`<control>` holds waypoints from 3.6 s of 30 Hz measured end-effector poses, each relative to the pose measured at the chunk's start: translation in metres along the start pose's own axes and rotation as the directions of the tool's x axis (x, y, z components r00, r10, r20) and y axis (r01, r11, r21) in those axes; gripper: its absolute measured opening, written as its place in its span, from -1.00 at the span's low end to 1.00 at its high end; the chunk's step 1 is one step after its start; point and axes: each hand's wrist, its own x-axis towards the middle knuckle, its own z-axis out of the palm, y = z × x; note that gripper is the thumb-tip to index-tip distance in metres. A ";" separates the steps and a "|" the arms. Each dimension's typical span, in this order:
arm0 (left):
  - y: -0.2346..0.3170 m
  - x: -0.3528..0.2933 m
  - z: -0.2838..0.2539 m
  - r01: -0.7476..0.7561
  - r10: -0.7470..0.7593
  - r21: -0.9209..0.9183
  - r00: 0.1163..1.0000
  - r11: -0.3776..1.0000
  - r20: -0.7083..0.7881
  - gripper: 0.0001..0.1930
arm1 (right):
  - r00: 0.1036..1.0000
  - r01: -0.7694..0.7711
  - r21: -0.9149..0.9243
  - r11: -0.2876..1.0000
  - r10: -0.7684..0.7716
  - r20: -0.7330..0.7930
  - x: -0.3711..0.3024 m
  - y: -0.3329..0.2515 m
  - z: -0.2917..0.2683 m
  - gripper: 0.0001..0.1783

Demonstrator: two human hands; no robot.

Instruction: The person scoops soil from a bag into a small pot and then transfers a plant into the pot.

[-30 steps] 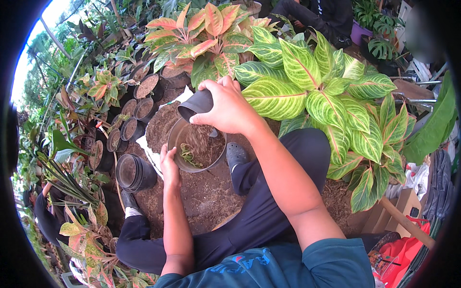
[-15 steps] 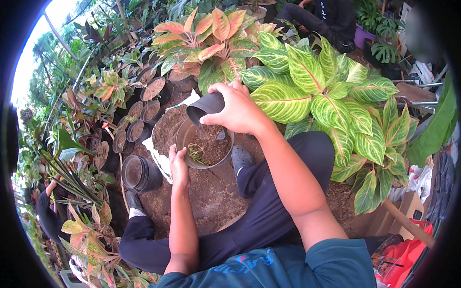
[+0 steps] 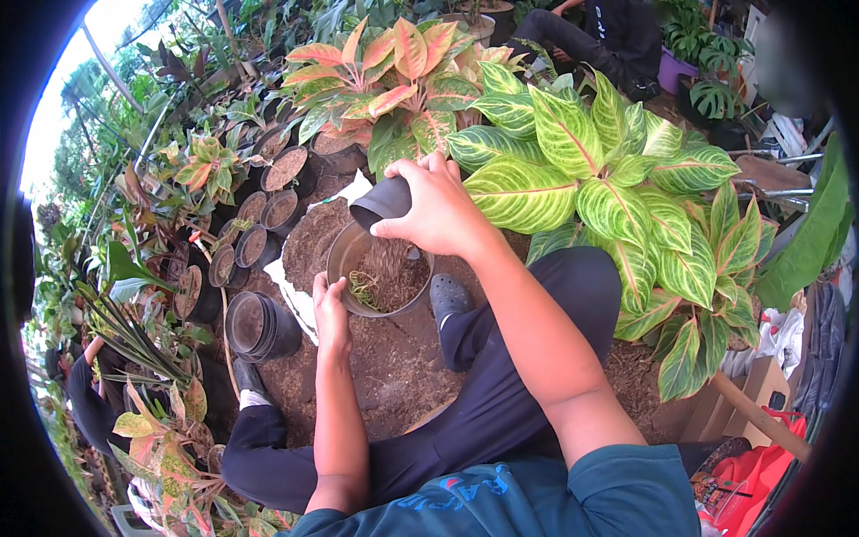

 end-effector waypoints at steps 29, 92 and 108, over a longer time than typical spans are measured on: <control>-0.170 -0.035 -0.151 0.211 -0.120 0.304 0.949 0.929 -0.293 -0.67 | 0.936 0.088 -0.126 0.988 -0.039 0.351 -0.046 -0.023 0.191 0.09; -0.221 -0.052 -0.148 0.331 -0.018 0.597 0.884 0.731 -0.467 -0.74 | 0.648 0.542 -0.379 0.750 -0.086 0.757 0.118 -0.043 0.211 0.02; -0.218 -0.024 -0.135 0.331 0.094 0.642 0.840 0.692 -0.535 -0.82 | 0.508 0.617 -0.124 0.777 -0.273 0.817 0.127 0.004 0.330 -0.02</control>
